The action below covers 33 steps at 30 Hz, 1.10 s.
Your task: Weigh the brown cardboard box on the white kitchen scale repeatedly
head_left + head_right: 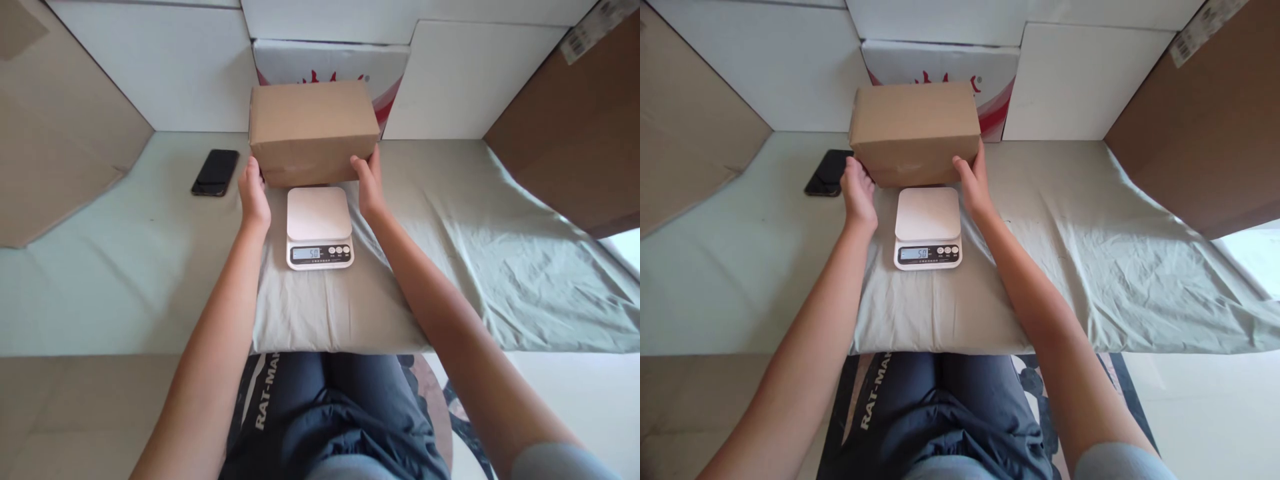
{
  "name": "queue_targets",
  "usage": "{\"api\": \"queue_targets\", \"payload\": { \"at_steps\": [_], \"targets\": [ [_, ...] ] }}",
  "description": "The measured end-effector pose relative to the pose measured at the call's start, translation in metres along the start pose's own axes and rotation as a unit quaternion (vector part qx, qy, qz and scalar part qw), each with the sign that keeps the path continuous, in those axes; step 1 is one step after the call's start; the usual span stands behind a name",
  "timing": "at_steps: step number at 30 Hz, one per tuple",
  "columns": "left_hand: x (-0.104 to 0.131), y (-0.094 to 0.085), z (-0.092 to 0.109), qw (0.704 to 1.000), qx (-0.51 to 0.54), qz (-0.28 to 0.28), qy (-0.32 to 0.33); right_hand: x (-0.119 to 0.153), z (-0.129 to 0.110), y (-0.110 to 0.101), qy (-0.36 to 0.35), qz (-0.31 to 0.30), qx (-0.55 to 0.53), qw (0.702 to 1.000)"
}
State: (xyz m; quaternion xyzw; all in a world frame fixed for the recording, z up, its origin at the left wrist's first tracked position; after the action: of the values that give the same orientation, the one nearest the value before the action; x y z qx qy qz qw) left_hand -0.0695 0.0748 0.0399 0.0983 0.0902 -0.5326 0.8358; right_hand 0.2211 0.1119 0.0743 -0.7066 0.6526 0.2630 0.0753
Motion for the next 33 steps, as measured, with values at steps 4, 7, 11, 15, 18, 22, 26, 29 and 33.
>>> {"api": "queue_targets", "payload": {
  "at_steps": [4,7,11,15,18,22,26,29,33],
  "targets": [
    [0.032,-0.007,0.042,0.997,0.000,-0.030,0.074,0.023,-0.035,0.002,-0.020,-0.016,0.021,0.999],
    [0.072,-0.010,0.062,0.996,-0.001,-0.042,0.074,0.058,-0.057,-0.004,-0.034,-0.018,0.024,0.999],
    [0.119,-0.018,0.069,0.997,-0.020,-0.041,0.064,0.103,-0.068,-0.011,-0.037,-0.019,0.028,0.999],
    [0.132,-0.030,0.058,0.998,-0.021,-0.015,0.054,0.124,-0.066,-0.007,-0.023,-0.030,0.034,0.999],
    [0.130,-0.033,0.050,0.999,-0.015,0.003,0.047,0.125,-0.064,-0.004,-0.015,-0.034,0.028,0.999],
    [0.130,-0.028,0.044,0.999,-0.023,-0.006,0.041,0.121,-0.059,-0.009,-0.006,-0.022,0.003,1.000],
    [0.132,-0.029,0.039,0.999,-0.034,0.000,0.034,0.120,-0.051,-0.012,0.011,-0.016,-0.001,1.000],
    [0.133,-0.030,0.034,0.999,-0.038,0.001,0.034,0.121,-0.052,-0.010,0.008,-0.024,0.003,1.000],
    [0.133,-0.031,0.028,0.999,-0.043,0.003,0.023,0.122,-0.053,-0.008,0.010,-0.030,0.007,0.999]
  ]
}}
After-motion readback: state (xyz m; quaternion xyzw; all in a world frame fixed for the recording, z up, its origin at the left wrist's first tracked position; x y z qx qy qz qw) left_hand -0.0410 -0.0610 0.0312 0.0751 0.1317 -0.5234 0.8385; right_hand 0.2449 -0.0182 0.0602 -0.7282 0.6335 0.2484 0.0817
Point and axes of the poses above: each hand's wrist, its own x-axis away from the middle knuckle, its own y-axis out of the palm, z = x × y, the point moved 10 cm from there along -x, towards the middle knuckle, and after that the axes turned 14 degrees about -x, right-handed, at the moved point
